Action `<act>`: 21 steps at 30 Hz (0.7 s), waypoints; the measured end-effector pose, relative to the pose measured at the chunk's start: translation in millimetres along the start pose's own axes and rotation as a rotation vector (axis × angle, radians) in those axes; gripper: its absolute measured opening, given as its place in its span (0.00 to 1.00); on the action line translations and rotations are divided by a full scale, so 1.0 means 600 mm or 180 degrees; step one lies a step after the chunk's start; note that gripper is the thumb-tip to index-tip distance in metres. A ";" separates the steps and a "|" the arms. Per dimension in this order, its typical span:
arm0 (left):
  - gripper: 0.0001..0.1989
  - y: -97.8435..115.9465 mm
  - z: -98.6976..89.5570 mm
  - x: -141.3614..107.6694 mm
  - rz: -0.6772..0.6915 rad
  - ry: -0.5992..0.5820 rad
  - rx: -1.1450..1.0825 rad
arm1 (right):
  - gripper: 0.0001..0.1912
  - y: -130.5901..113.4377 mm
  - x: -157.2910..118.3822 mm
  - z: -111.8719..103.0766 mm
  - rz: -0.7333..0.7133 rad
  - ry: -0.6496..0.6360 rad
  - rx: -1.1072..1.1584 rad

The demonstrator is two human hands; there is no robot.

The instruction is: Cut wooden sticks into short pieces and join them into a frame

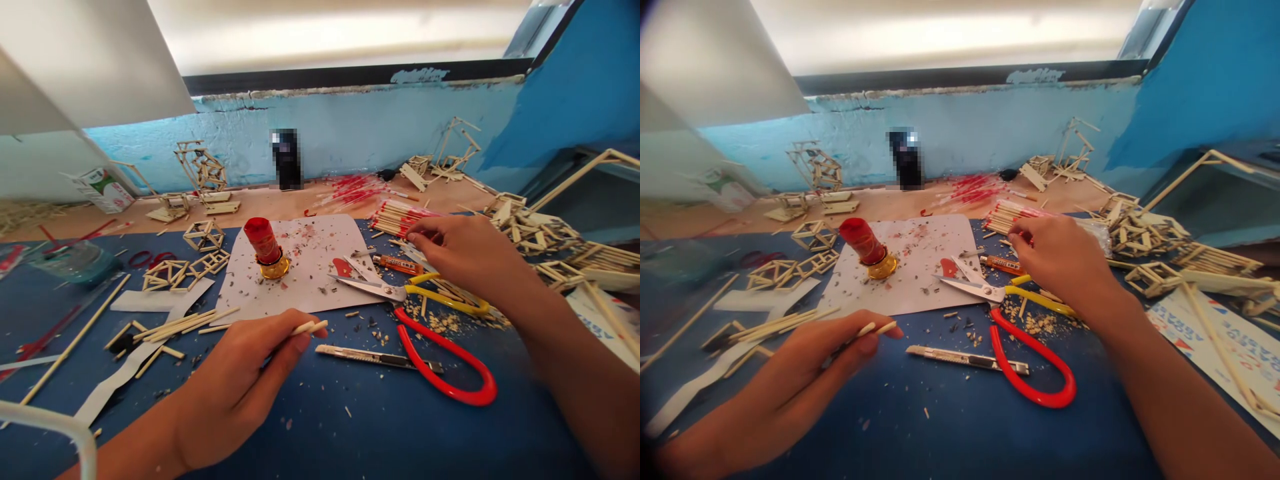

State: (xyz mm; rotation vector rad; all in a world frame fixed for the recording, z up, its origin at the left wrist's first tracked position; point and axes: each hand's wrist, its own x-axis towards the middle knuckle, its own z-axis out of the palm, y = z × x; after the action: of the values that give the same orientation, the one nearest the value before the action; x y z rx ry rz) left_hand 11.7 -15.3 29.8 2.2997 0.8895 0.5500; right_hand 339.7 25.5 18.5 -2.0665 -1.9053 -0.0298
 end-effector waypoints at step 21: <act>0.15 -0.110 -0.092 -0.082 -0.0362 -0.0072 0.1733 | 0.14 0.077 0.054 0.034 0.0010 -0.0593 -0.0670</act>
State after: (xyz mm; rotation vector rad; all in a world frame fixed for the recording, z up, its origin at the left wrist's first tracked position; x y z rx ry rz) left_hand -83.3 10.2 18.5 2.6995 1.2723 0.2481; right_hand 383.7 59.4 -3.6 -2.2802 -2.0878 -0.0397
